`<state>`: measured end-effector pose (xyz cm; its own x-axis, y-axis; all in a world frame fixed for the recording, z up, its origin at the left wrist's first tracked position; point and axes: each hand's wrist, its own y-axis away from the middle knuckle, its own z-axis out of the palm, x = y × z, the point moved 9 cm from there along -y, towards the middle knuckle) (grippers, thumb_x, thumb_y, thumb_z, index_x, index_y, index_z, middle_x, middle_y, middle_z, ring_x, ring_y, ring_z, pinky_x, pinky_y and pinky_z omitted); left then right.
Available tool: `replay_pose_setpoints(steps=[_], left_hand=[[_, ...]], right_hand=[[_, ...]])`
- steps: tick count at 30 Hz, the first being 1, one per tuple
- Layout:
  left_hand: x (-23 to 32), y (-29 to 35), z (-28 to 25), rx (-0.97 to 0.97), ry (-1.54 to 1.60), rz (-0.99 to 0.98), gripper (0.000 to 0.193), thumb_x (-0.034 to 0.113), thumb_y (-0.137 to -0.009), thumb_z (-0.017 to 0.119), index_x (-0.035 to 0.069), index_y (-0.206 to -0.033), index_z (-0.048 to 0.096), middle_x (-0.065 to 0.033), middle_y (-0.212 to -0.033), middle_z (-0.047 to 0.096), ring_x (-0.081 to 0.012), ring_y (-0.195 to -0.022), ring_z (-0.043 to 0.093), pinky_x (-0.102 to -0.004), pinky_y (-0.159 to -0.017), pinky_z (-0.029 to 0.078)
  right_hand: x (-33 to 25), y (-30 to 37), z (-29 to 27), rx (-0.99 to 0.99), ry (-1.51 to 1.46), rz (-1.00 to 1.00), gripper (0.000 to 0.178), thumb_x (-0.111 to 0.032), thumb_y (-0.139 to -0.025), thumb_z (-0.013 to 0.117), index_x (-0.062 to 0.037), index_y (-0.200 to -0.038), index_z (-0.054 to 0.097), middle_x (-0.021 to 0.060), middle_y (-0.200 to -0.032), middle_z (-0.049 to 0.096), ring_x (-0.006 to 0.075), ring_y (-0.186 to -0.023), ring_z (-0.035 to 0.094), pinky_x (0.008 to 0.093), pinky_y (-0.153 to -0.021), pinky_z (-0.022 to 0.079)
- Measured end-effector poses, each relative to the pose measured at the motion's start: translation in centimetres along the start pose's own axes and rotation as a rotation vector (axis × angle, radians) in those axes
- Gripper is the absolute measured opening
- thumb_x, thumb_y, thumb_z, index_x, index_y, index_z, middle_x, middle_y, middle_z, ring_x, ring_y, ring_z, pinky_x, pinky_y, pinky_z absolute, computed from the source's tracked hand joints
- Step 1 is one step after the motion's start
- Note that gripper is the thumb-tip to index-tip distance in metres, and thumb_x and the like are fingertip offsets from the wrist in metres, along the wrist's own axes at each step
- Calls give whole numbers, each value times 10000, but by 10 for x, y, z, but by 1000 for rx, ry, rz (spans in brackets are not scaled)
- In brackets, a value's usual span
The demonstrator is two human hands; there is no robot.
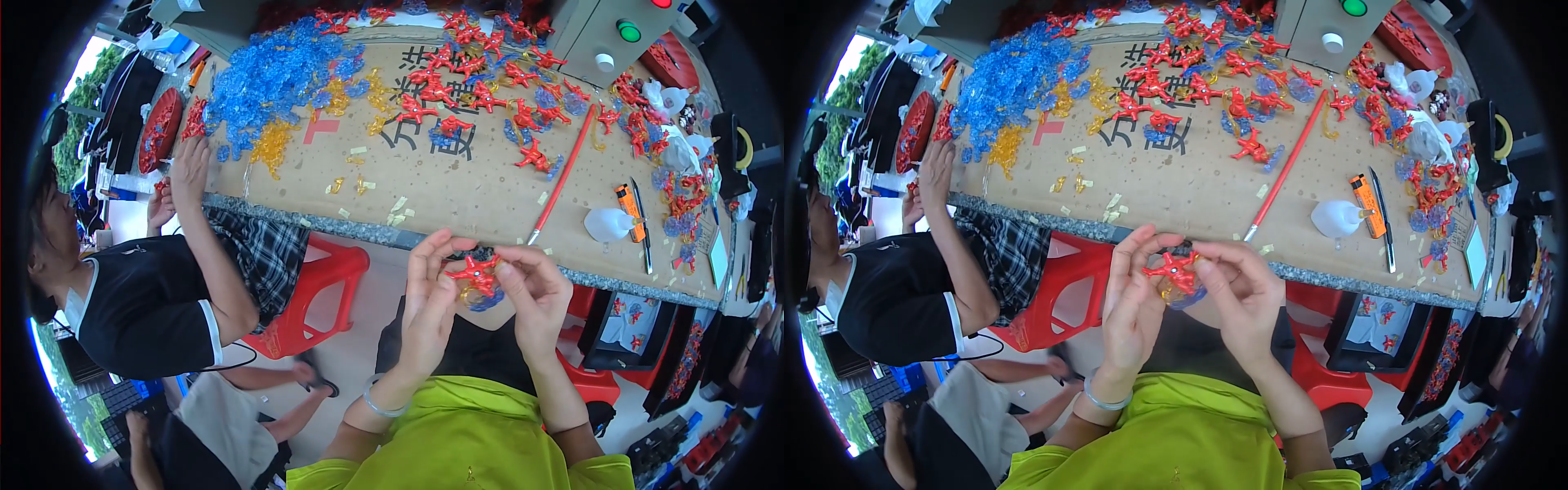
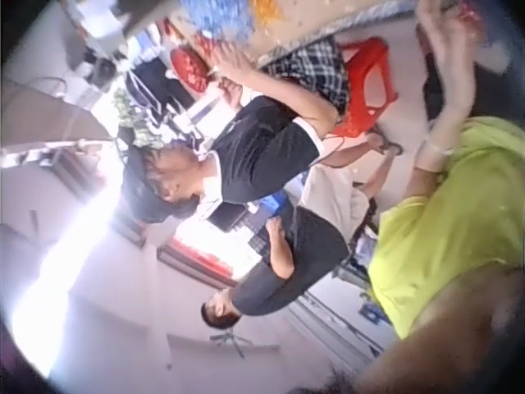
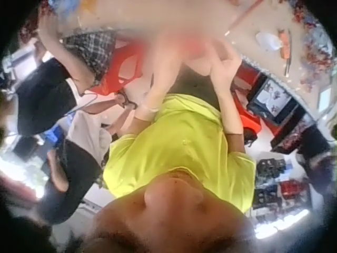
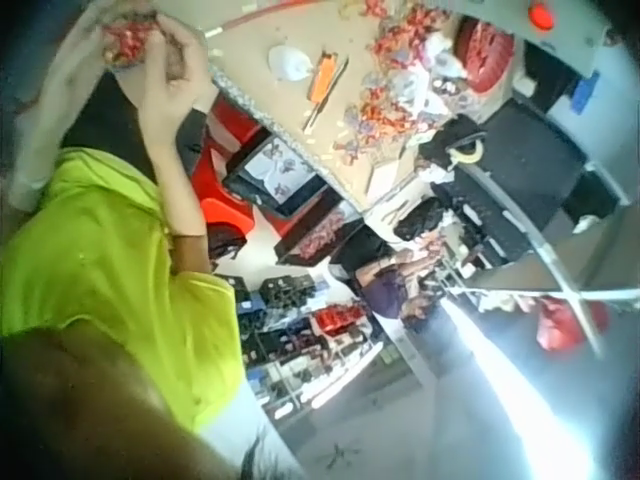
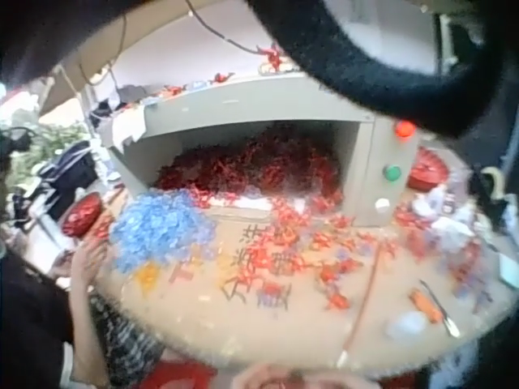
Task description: The person assembles toy figurines by fitting plastic parts together by hand and applying glue from a bottle.
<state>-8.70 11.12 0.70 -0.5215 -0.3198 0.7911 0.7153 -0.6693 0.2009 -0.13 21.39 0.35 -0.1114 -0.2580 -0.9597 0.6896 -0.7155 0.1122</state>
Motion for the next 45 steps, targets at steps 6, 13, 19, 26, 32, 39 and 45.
replay_pose_setpoints(steps=[6,13,19,26,32,39,45], left_hand=[[-27,7,-11,-65,144,-295,473,45,-864,564,1,-1300,386,-137,-1240,519,-218,-1166,509,-350,-1011,390],[-15,1,-17,-16,-130,-142,452,-63,-812,577,-8,-1233,421,-118,-1150,578,-148,-998,583,-287,-816,507],[9,1,-12,18,-597,55,409,-70,-801,584,-31,-1180,435,-72,-876,630,-98,-796,621,-214,-655,494],[22,15,-2,29,-546,122,416,-107,-764,573,5,-1118,385,-69,-872,610,-68,-775,587,-177,-623,445],[29,19,1,64,-476,107,416,-129,-757,571,24,-1093,378,-72,-899,606,-77,-821,580,-174,-658,431],[55,31,4,141,-836,409,463,-160,-716,580,20,-1091,378,-98,-931,583,-115,-786,577,-207,-678,474],[46,21,-15,244,-298,308,572,143,-783,665,10,-1246,355,-126,-1094,546,-171,-851,564,-287,-779,446]], right_hand=[[-10,-4,4,62,118,-179,194,51,-875,588,61,-1067,613,110,-1035,596,124,-908,614,231,-792,499],[-24,-2,6,73,318,-331,215,18,-821,646,50,-1034,636,109,-949,620,114,-837,603,231,-736,486],[-2,-19,10,-203,322,8,170,-102,-823,693,40,-916,679,69,-794,661,88,-731,592,205,-658,462],[8,-18,17,-259,40,326,157,-104,-846,687,53,-834,688,48,-719,667,43,-649,582,189,-590,442],[8,-18,23,-285,-21,345,157,-98,-852,673,50,-805,683,42,-689,654,45,-643,571,191,-577,425],[6,-15,36,-308,-166,316,121,-49,-867,643,58,-914,670,62,-807,671,79,-719,604,227,-667,486],[5,-19,34,-285,-171,138,142,-14,-863,633,53,-986,660,74,-919,650,121,-806,624,257,-757,506]])
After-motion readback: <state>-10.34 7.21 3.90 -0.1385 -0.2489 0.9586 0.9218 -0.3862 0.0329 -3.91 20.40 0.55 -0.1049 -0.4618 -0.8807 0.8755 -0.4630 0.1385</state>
